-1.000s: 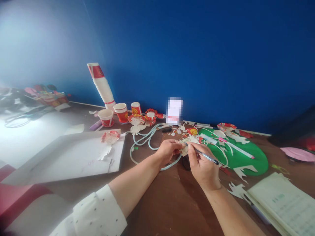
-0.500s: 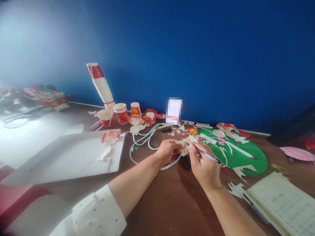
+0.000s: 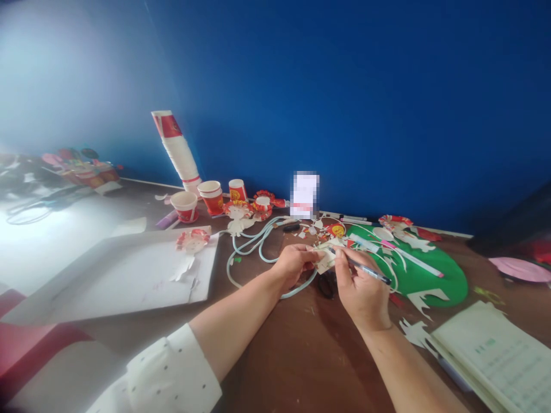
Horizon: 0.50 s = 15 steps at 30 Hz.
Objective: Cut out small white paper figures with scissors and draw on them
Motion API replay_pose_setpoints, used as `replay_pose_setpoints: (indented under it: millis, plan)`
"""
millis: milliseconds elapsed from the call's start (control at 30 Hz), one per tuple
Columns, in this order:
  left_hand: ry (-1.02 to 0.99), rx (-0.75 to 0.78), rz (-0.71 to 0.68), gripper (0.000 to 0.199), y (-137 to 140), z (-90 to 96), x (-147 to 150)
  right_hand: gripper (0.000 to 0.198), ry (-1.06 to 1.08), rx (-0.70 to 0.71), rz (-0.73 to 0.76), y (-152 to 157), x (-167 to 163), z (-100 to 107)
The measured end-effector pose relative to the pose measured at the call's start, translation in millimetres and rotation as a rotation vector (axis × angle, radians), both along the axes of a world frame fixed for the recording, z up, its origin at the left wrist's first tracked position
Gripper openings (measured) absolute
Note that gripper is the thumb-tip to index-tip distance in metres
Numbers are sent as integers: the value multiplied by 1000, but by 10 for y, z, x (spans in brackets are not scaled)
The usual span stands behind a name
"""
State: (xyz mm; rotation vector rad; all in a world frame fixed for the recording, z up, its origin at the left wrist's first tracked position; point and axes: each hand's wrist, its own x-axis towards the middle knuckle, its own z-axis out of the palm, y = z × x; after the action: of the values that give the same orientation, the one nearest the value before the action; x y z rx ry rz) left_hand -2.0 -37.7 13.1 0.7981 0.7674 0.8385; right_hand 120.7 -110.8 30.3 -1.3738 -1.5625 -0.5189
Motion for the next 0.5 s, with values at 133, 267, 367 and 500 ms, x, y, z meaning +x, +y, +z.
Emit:
replay_pose_setpoints:
  millis: [133, 267, 367, 500]
  plan:
    - [11, -4, 7, 37, -8, 19, -3, 21, -7, 6, -27, -3, 18, -2]
    - [20, -3, 12, 37, -12, 35, -4, 21, -20, 15, -48, -6, 27, 4]
    - [11, -3, 15, 37, -14, 42, -2, 21, -30, 11, -63, -5, 24, 7]
    - [0, 0, 26, 36, -23, 51, 1, 21, -18, 10, -78, -10, 14, 11]
